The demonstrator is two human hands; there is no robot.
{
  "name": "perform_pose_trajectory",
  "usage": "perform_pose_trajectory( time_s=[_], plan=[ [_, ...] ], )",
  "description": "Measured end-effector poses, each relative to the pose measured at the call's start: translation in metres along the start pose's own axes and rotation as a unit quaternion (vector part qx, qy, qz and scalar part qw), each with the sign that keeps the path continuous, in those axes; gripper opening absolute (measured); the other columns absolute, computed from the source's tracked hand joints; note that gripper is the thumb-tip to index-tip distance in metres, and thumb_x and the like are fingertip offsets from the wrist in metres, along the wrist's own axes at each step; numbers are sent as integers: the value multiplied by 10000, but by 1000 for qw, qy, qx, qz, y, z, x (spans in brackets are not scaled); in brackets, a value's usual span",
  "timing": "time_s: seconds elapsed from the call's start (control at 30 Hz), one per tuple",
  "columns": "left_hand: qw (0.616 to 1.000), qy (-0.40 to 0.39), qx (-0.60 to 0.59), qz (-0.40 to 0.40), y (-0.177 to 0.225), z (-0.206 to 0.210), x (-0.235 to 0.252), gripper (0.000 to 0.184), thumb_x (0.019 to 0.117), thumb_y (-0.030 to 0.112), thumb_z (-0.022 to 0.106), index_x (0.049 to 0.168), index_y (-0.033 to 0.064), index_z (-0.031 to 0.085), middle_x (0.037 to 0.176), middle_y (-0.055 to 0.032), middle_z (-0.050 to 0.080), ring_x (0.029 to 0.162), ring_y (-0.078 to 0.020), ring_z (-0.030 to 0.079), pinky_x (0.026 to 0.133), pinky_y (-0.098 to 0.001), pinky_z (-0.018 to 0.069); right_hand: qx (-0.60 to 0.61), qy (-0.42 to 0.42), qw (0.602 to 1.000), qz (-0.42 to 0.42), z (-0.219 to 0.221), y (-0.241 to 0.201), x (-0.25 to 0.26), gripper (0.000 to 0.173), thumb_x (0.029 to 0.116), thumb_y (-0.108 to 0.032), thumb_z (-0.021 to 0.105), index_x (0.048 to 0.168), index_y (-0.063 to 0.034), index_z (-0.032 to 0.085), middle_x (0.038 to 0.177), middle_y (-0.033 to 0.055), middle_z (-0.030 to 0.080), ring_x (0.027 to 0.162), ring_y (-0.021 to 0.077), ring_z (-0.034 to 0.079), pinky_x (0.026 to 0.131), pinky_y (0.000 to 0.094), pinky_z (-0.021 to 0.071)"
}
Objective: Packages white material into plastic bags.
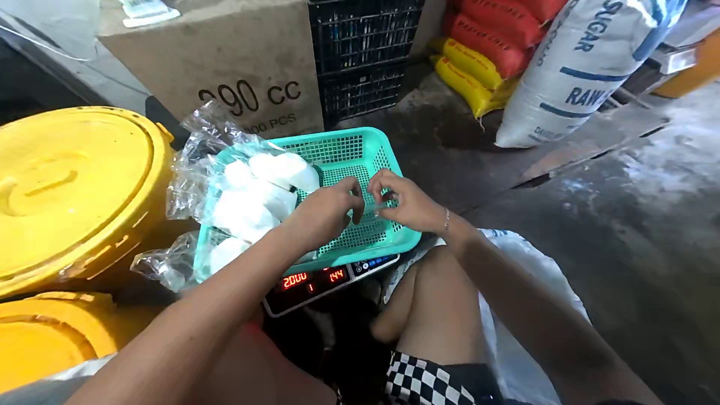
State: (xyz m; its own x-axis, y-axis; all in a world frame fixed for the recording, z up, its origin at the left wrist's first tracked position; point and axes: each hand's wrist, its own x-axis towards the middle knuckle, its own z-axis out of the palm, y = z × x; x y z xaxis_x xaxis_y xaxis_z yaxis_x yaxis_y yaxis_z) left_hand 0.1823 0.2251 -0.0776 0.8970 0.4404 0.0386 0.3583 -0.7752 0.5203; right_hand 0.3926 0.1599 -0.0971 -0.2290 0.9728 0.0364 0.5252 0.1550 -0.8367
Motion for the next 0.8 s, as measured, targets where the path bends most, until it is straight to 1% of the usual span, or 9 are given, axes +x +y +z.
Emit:
perform_pose_trajectory(
  time_s=[0.07, 0.13, 0.2, 0.3, 0.43, 0.57, 0.67, 0.73, 0.8],
  plan=[
    [1000, 5, -7, -18, 3, -2, -6, 149, 877, -54, 713, 960, 54, 773, 1220, -143, 649, 897, -256, 700, 807, -453, 605, -50, 3, 998, -23, 8, -9, -10, 182, 856, 124, 634, 887, -19, 743, 1258, 152, 623, 1184, 257, 580, 973, 439, 508],
    [999, 0, 7, -47, 5, -1, -11, 160, 894, -31, 700, 1013, 45, 776, 1230, -153, 658, 942, -290, 695, 848, -494, 589, -185, -39, 982, 15, 19, -29, -17, 316, 929, 74, 565, 1049, -93, 804, 1484, 156, 542, 1423, 351, 429, 1109, 598, 358],
    [999, 19, 17, -40, 7, 6, -12, 180, 895, -52, 662, 1037, -8, 764, 1223, -210, 672, 961, -358, 702, 862, -547, 575, -270, -107, 955, 60, 27, -45, -19, 338, 965, 61, 532, 1166, -78, 766, 1593, 155, 435, 1524, 394, 279, 1164, 662, 245],
    [996, 81, 30, -20, 6, 19, -13, 175, 853, -82, 661, 976, -22, 769, 1140, -223, 706, 874, -378, 717, 761, -558, 591, -259, -138, 955, 45, 26, -44, -24, 235, 976, 35, 568, 1083, -18, 771, 1499, 190, 518, 1507, 408, 290, 1168, 662, 219],
    [992, 122, 27, -24, 12, 27, -12, 185, 813, -43, 635, 901, 32, 779, 1071, -152, 737, 687, -253, 683, 604, -451, 568, -222, -125, 966, 45, 19, -37, -38, 245, 981, 42, 558, 1066, -20, 779, 1488, 185, 529, 1507, 406, 285, 1166, 666, 204],
    [990, 130, 40, -34, 29, 35, -6, 212, 837, -85, 608, 924, 14, 774, 1076, -160, 737, 719, -289, 692, 646, -503, 567, -198, -113, 972, 55, 14, -36, -54, 292, 1000, 53, 503, 1104, -20, 766, 1505, 187, 511, 1519, 402, 266, 1177, 663, 185],
    [988, 139, 53, -34, 36, 39, -2, 234, 838, -87, 605, 981, -1, 769, 1068, -180, 723, 689, -294, 674, 625, -506, 559, -115, 2, 993, 14, 6, -27, -76, 327, 1032, 3, 468, 1235, -33, 721, 1537, 197, 486, 1502, 383, 329, 1171, 639, 249],
    [988, 139, 39, -47, 37, 37, -1, 223, 843, -46, 616, 998, 15, 764, 1073, -172, 723, 655, -266, 652, 596, -486, 544, -98, 131, 986, -39, -3, -1, -94, 303, 1036, -117, 523, 1249, -28, 720, 1432, 178, 591, 1373, 347, 508, 1106, 566, 408],
    [990, 122, 33, -66, 33, 34, -4, 185, 858, 49, 661, 1011, 33, 764, 1028, -158, 725, 664, -272, 642, 600, -523, 528, -107, 228, 967, -47, -19, 32, -118, 290, 1027, -147, 554, 1198, 18, 720, 1285, 178, 673, 1238, 300, 616, 1072, 462, 482]
  ],
)
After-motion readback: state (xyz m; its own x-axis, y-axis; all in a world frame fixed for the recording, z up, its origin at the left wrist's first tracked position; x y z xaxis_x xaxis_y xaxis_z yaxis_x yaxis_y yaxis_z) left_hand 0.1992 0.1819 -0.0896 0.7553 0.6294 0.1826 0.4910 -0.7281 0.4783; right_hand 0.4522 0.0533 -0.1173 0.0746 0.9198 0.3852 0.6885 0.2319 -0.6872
